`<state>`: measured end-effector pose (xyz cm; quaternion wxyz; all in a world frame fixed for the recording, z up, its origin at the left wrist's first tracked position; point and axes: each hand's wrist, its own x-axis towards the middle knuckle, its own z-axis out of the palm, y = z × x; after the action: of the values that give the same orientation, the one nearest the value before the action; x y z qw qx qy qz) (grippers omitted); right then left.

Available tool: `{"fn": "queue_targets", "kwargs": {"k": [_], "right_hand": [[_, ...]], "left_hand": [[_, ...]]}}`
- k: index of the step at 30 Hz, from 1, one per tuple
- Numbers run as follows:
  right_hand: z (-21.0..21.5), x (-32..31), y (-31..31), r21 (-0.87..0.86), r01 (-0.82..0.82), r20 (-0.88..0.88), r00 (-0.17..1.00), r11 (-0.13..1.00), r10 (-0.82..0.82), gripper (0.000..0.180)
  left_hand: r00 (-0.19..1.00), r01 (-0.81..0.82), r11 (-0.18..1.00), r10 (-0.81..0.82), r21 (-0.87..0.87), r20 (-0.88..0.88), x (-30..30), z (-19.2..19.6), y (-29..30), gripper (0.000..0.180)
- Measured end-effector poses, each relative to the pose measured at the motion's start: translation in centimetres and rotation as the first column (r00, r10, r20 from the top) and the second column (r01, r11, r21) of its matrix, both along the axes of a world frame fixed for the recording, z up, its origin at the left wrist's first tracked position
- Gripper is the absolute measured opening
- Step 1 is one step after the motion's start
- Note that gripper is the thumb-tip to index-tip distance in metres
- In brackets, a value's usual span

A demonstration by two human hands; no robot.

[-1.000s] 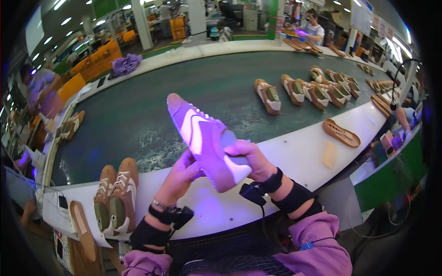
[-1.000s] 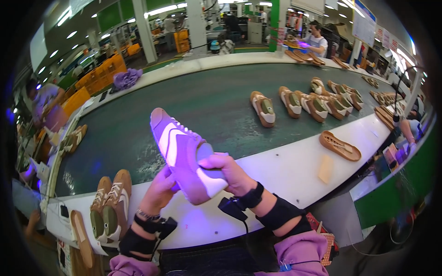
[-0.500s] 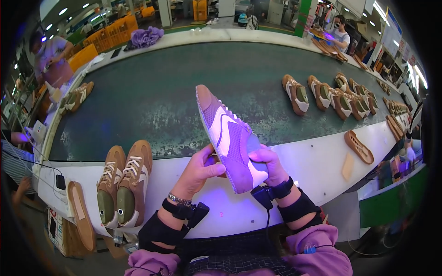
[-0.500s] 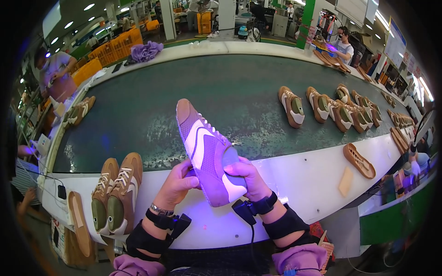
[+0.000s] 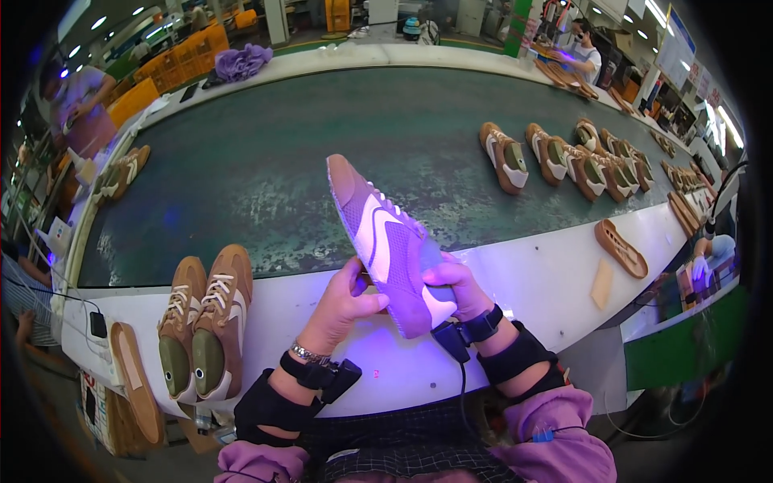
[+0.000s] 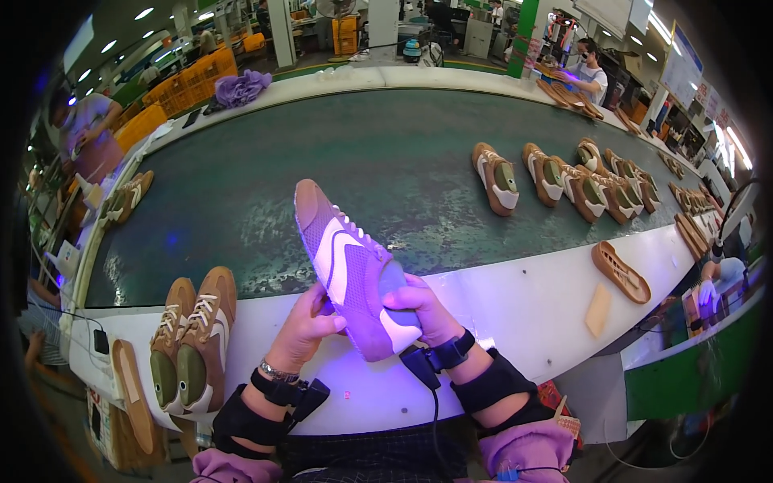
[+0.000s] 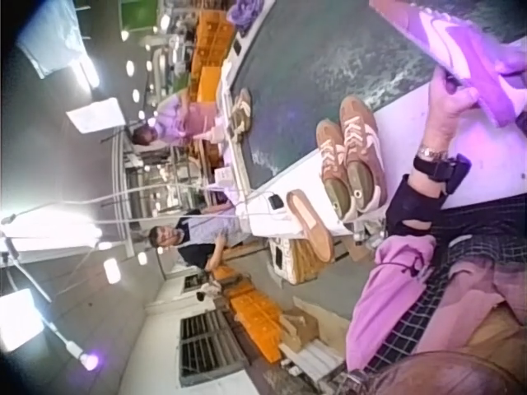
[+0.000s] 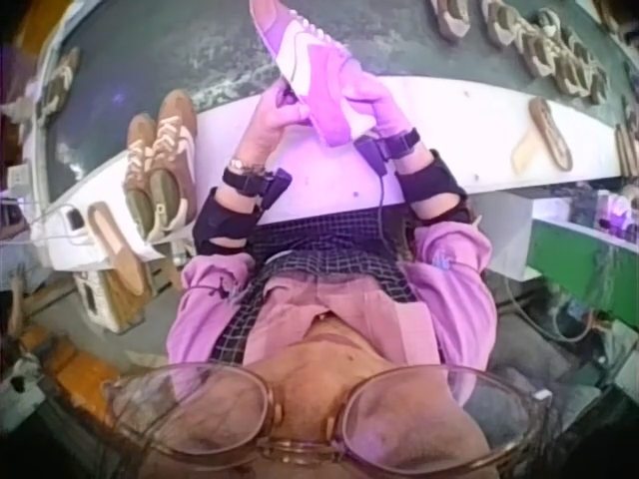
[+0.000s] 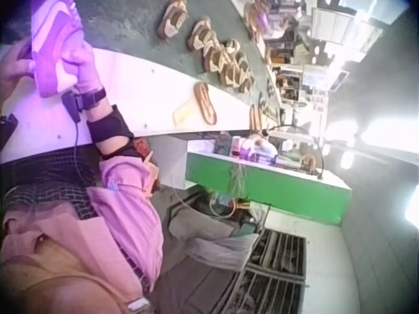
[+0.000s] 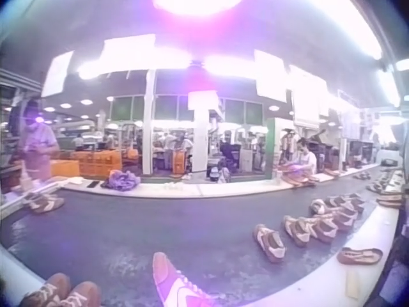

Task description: Checking shoes for quality and pairing them on a conveyor belt.

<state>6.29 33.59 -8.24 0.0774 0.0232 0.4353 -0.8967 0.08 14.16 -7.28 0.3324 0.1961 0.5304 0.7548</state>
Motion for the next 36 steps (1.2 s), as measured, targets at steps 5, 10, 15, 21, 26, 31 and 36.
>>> {"fn": "queue_targets", "kwargs": {"k": [5, 10, 15, 21, 26, 31, 36], "right_hand": [[0.9, 0.2, -0.4, 0.157, 0.049, -0.138, 0.990, 0.986, -0.028, 0.053], [2.0, 0.5, -1.2, 0.434, 0.118, -0.381, 0.922, 0.893, 0.063, 0.064], [3.5, -0.3, 0.3, 0.609, 0.117, -0.410, 0.893, 0.785, 0.185, 0.045], [1.6, -8.9, 17.6, 0.834, 0.551, -0.503, 0.728, -0.040, -0.466, 0.043], [-0.5, -13.2, 29.3, 0.931, 0.227, -0.364, 0.607, -0.285, -0.707, 0.059], [-2.7, -15.3, 33.6, 0.980, 0.200, -0.153, 0.720, -0.009, -0.677, 0.059], [-3.0, -16.1, 32.8, 0.947, 0.202, 0.002, 0.776, 0.251, -0.630, 0.047]], "left_hand": [[0.990, 0.128, 0.986, -0.133, 0.103, 0.047, -1.2, -0.4, -0.8, 0.076], [0.973, -0.060, 0.929, -0.027, 0.366, 0.228, -1.6, -2.7, -1.5, 0.080], [0.933, -0.058, 0.903, -0.103, 0.426, 0.346, -2.4, -2.0, -1.1, 0.102], [0.914, -0.188, 0.918, 0.033, 0.350, 0.405, -3.1, -3.1, -0.3, 0.088], [0.872, -0.182, 0.886, -0.055, 0.426, 0.487, -4.8, -5.9, -0.9, 0.068], [0.885, -0.193, 0.925, 0.020, 0.327, 0.465, -4.3, -5.6, 0.1, 0.075], [0.889, -0.188, 0.942, 0.043, 0.279, 0.455, -4.0, -4.9, -0.1, 0.078]]}}
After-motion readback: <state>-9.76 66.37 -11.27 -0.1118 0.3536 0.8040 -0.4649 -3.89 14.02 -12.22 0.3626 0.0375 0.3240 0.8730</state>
